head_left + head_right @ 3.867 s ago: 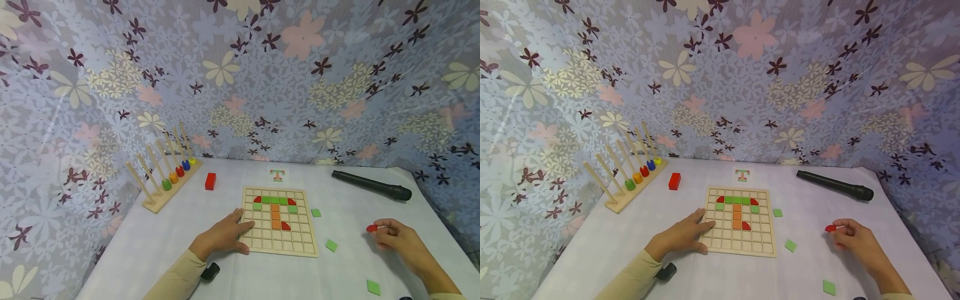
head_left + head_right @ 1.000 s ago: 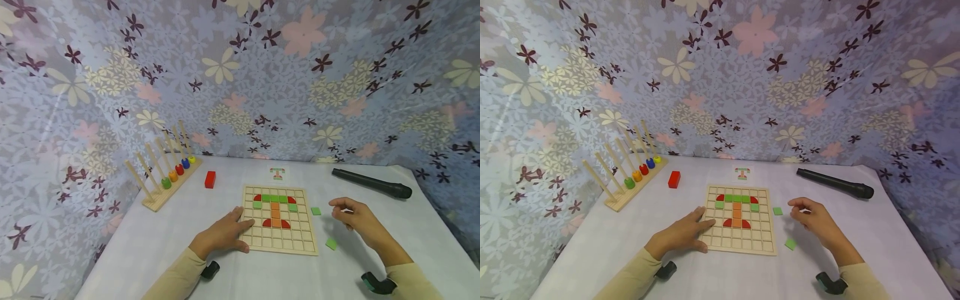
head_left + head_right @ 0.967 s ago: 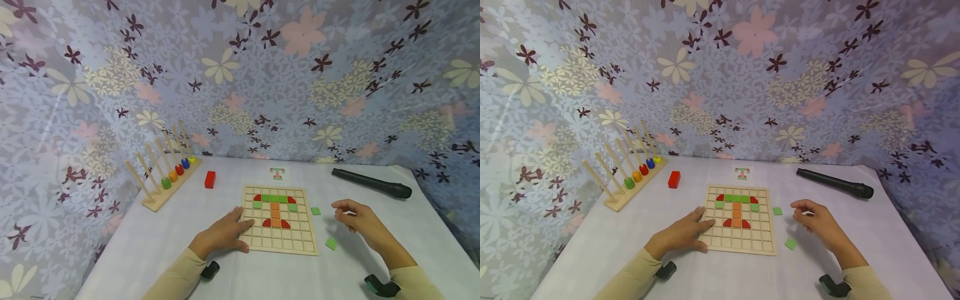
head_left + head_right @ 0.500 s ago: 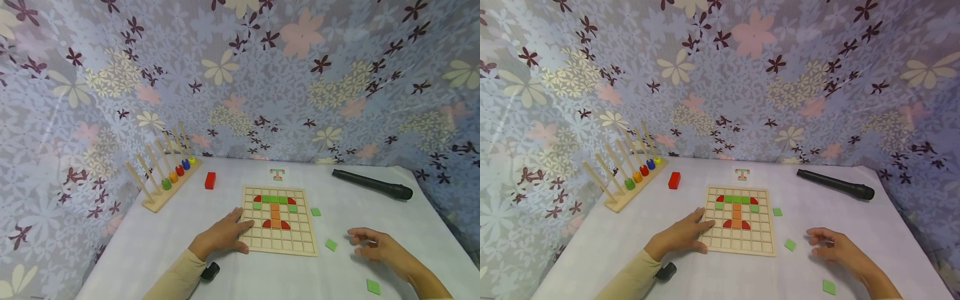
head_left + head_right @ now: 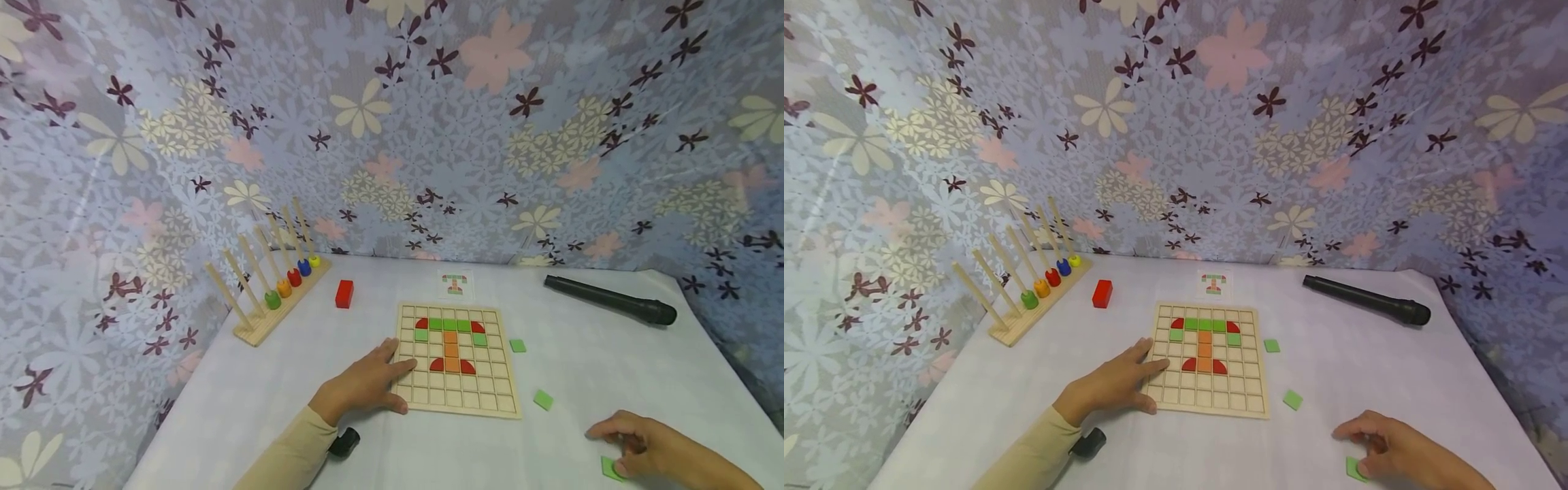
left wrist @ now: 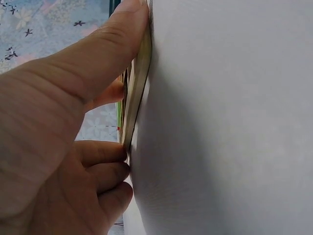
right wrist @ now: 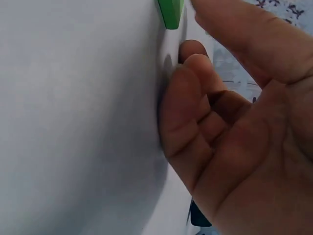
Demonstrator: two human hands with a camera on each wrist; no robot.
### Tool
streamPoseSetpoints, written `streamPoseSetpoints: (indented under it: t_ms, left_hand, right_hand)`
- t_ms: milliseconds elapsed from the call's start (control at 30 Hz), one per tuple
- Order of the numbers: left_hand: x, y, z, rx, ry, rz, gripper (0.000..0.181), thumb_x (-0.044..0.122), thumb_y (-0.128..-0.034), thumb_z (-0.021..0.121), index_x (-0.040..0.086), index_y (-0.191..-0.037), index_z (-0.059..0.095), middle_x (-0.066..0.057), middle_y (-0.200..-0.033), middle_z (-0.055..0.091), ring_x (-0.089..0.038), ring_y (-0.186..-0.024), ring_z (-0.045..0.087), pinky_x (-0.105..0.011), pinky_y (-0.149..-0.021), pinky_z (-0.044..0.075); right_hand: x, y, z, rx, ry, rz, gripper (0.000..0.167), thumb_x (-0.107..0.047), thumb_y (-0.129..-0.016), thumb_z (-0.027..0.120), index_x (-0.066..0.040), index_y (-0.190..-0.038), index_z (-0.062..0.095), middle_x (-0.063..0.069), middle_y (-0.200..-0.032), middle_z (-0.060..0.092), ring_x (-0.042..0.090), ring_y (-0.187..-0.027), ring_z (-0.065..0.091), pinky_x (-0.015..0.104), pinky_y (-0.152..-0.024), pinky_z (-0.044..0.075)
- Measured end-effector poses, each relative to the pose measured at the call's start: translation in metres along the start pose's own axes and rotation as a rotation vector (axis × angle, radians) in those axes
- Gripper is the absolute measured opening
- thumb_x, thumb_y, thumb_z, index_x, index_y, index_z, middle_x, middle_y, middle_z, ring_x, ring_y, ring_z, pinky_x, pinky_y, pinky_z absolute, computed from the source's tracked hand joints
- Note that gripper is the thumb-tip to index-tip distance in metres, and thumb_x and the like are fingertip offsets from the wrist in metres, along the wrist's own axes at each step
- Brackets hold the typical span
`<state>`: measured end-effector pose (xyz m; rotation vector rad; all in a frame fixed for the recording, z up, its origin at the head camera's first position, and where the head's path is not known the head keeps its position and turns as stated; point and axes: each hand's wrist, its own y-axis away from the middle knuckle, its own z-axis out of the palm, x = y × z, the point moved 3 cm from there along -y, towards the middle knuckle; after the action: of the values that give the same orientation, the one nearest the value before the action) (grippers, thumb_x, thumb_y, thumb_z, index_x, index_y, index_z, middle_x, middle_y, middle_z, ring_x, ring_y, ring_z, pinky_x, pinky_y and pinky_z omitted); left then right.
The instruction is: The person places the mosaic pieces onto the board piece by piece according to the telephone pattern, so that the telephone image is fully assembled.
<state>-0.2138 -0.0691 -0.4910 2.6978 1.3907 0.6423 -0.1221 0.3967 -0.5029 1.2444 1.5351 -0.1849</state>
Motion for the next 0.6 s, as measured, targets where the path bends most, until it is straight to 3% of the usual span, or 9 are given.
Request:
streamPoseSetpoints:
  t_ms: [33,167,333,467,600]
  left_hand:
    - [0.000,0.001,0.000,-0.001,0.000,-0.003,0.088,0.055,-0.0777,0.081,0.030,-0.155,0.046,-0.014,-0.169,0.020,-0.030,-0.157,0.016,-0.046,-0.122,0.030]
    - [-0.001,0.003,0.001,-0.005,0.002,-0.009,0.088,0.054,-0.0772,0.081,0.030,-0.154,0.046,-0.014,-0.169,0.021,-0.030,-0.157,0.018,-0.047,-0.122,0.030]
    - [0.001,0.003,-0.001,0.007,0.004,0.001,0.087,0.053,-0.0779,0.081,0.030,-0.154,0.047,-0.014,-0.169,0.021,-0.030,-0.157,0.018,-0.046,-0.122,0.030]
    - [0.002,0.002,-0.003,0.002,0.003,-0.006,0.088,0.052,-0.0778,0.082,0.030,-0.155,0.046,-0.014,-0.169,0.021,-0.029,-0.157,0.017,-0.046,-0.122,0.030]
    - [0.003,0.001,-0.003,-0.002,0.004,-0.012,0.088,0.053,-0.0779,0.081,0.031,-0.155,0.045,-0.013,-0.169,0.020,-0.028,-0.157,0.016,-0.045,-0.122,0.029]
  right_hand:
    - [0.001,0.001,0.001,-0.007,-0.006,-0.015,0.041,-0.014,-0.092,0.074,0.004,-0.128,0.065,0.005,-0.107,0.056,0.013,-0.077,0.046,0.025,-0.065,0.041]
    - [0.001,0.001,0.007,0.008,0.004,0.046,0.030,-0.016,-0.094,0.072,-0.001,-0.120,0.070,0.006,-0.110,0.062,0.005,-0.086,0.051,0.025,-0.072,0.048]
    - [-0.002,-0.004,0.006,0.201,0.202,0.129,0.027,-0.023,-0.092,0.075,-0.005,-0.112,0.071,0.001,-0.105,0.067,0.004,-0.085,0.057,0.027,-0.073,0.053]
    - [-0.006,-0.008,0.003,0.326,0.308,0.180,0.033,-0.033,-0.093,0.074,-0.007,-0.112,0.069,-0.003,-0.097,0.064,0.012,-0.082,0.054,0.029,-0.069,0.050]
    - [-0.008,-0.010,0.000,0.322,0.322,0.194,0.044,-0.038,-0.085,0.081,-0.006,-0.114,0.069,-0.002,-0.099,0.062,0.016,-0.087,0.053,0.032,-0.072,0.050]
